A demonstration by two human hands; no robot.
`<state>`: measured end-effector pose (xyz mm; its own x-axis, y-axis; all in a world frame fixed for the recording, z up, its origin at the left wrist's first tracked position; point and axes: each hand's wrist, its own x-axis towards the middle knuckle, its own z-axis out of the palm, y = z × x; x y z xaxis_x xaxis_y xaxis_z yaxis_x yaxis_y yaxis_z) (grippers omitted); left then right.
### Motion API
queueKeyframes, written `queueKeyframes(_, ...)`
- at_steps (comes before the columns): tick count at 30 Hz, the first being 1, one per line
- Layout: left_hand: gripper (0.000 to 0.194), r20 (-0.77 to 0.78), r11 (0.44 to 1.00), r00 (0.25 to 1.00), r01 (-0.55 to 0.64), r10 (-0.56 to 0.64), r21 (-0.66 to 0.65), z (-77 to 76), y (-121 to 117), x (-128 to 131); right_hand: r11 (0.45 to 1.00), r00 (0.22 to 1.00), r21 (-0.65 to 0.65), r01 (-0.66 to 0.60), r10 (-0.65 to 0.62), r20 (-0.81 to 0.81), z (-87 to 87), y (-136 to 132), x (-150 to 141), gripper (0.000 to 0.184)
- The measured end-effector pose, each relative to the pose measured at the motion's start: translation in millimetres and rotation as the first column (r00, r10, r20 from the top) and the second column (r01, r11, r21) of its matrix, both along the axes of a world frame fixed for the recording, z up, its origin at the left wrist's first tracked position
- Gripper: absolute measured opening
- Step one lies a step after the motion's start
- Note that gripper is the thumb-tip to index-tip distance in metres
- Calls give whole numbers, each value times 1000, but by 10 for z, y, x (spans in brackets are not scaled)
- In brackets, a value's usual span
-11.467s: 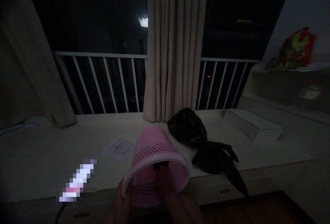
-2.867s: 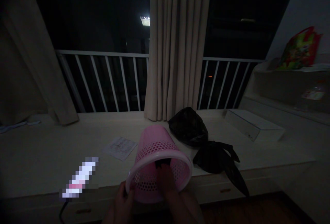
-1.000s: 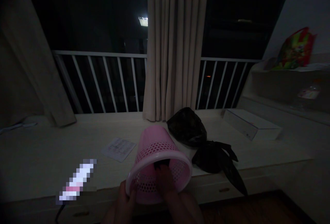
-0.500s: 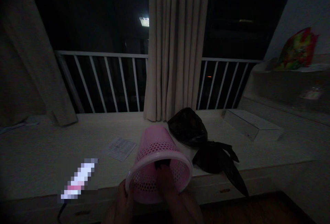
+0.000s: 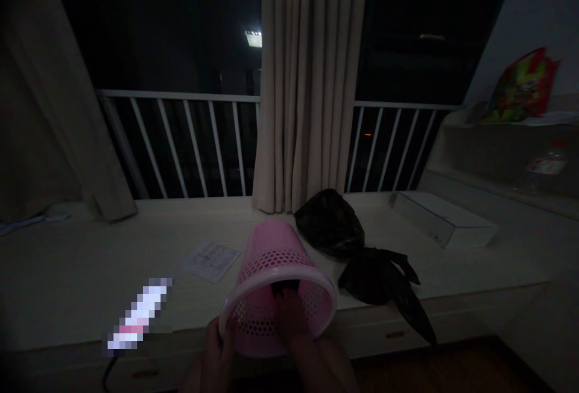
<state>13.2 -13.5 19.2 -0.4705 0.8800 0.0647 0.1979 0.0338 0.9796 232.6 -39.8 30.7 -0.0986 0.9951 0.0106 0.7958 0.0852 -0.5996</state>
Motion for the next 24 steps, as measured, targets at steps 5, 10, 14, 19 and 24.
queueKeyframes(5,58,-20,1000,999,-27,27,12,-51,2,-19,999,999,18,-33,33,-5,82,-35,-20,59)
queueKeyframes(10,58,-29,999,999,-20,21,26,-20,-13,-4,999,1000,37,-8,8,19,148,-52,-69,61)
queueKeyframes(14,57,-51,1000,999,7,-7,0,4,-23,-7,999,1000,38,-18,17,12,260,-73,-128,61)
queueKeyframes(19,57,-106,1000,994,3,-4,-8,-48,8,-45,999,999,-11,-36,36,20,341,-88,-120,55)
queueKeyframes(24,56,-146,999,989,3,-8,-35,-32,11,-34,998,999,-51,-31,31,6,364,-36,-120,51)
